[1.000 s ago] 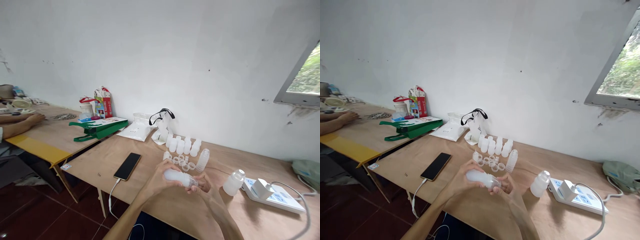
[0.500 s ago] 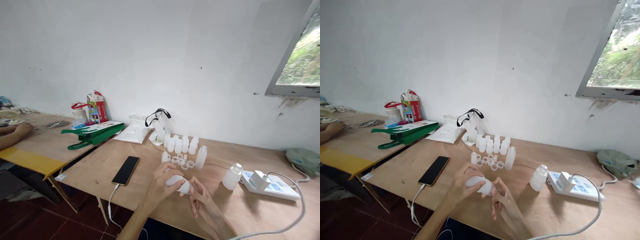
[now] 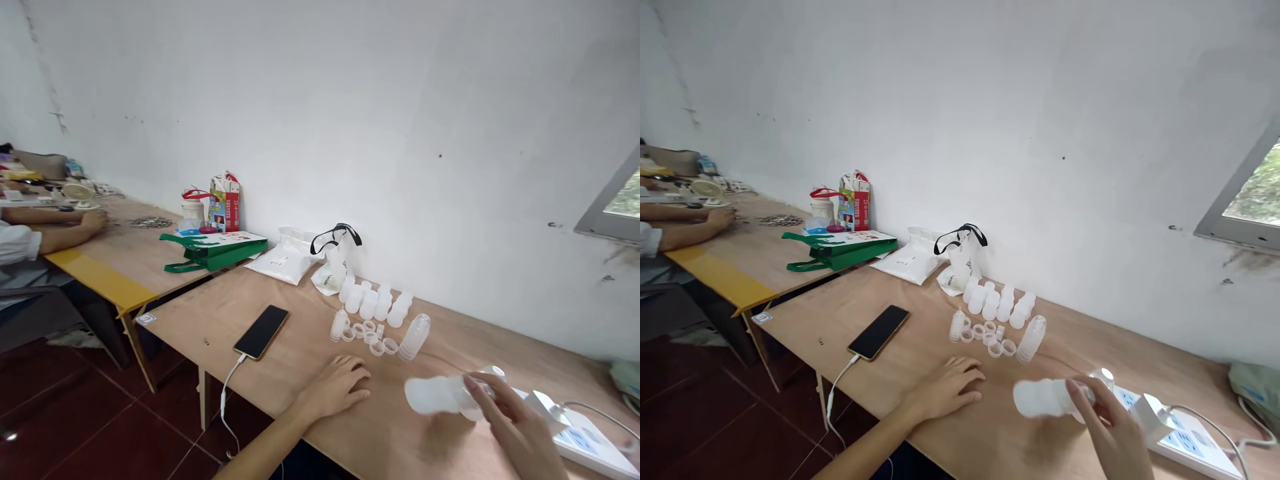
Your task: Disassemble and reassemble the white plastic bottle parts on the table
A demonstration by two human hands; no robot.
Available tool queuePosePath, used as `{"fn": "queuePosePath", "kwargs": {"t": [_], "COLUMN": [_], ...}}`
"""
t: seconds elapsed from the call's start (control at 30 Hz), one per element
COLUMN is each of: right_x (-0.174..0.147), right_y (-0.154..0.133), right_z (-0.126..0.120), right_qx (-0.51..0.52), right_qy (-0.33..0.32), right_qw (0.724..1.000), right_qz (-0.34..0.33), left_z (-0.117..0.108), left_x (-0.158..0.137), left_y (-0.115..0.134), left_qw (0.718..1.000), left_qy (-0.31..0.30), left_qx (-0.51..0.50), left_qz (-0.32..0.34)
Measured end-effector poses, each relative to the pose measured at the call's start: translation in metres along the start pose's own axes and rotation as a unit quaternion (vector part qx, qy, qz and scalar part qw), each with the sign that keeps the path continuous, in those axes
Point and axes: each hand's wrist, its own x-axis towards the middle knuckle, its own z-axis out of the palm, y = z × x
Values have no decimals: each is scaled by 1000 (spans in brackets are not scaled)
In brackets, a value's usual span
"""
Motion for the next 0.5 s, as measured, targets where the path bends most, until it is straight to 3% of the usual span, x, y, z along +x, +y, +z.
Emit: {"fn": "queuePosePath", "kwargs": {"t": [0.13, 0.23, 0.33, 0.5], "right_x": [15, 21, 21, 20], "right_y": [30, 39, 38, 44], "right_z": [-37, -51, -51, -44], "right_qx": [-148, -214, -255, -264], "right_qy": [-28, -46, -13, 55], "right_qw": [987, 967, 955, 955], "right_qz": [57, 128, 154, 122], "left_z": [6, 2, 0, 0], "left_x": [0, 0, 0, -1], "left_y": [-2, 1, 2, 4], "left_qw": [999, 999, 999, 999], "left_qy": [0, -8, -16, -17], "left_qx": [23, 23, 30, 41], "left_qz": [37, 43, 38, 24]}}
